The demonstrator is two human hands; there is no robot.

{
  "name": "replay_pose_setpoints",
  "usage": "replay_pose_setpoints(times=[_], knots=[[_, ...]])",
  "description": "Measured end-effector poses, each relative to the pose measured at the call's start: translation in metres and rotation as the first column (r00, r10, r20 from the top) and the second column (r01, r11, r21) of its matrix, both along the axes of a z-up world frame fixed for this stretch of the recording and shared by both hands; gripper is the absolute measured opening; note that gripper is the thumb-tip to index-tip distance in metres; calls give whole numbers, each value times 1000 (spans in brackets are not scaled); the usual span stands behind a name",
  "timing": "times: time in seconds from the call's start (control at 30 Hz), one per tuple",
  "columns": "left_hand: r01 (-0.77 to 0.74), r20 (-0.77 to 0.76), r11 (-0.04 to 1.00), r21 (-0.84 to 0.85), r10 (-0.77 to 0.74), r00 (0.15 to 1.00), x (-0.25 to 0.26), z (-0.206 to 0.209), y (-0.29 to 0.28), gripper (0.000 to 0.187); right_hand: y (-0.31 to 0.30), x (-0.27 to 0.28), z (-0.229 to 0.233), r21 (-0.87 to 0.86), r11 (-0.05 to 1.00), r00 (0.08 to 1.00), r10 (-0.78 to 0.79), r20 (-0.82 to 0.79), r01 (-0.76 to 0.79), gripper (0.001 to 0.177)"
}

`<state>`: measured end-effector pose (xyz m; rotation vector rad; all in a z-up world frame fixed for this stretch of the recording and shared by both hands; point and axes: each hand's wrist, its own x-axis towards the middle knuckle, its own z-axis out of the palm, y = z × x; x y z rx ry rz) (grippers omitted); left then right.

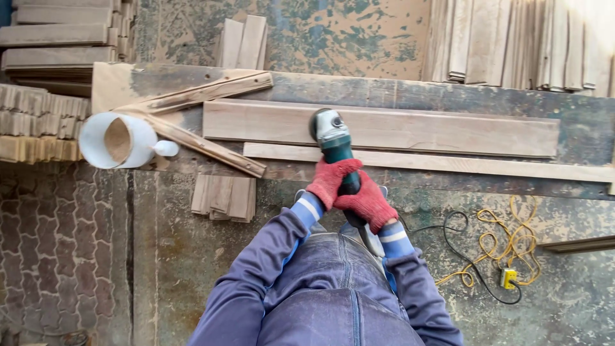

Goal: Sanding a wooden board using an angle grinder fitted with a sanding disc.

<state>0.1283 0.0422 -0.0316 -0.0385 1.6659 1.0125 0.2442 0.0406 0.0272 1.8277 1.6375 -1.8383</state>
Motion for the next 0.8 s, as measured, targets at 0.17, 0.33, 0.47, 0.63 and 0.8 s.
replay_pose_setpoints(times=[0.17, 0.33, 0.47, 0.63, 0.8], knots=[[181, 85, 983, 36, -184, 979, 112, 12, 47, 78, 24, 105, -7, 15, 974, 974, -226, 14, 226, 81], [251, 175, 963, 95, -265, 948, 229, 14, 90, 77, 56, 228, -26, 47, 896, 897, -439, -45, 441, 65], [279, 184, 959, 46, -283, 941, 274, 14, 111, 78, 78, 284, -40, 46, 899, 900, -435, -23, 436, 67], [194, 142, 980, 44, -198, 970, 240, 16, 110, 71, 84, 264, -26, -13, 908, 897, -415, -151, 418, 65], [622, -190, 781, -63, -621, 760, 94, 81, 104, 54, 85, 242, 20, -299, 762, 602, -640, -477, 574, 51]])
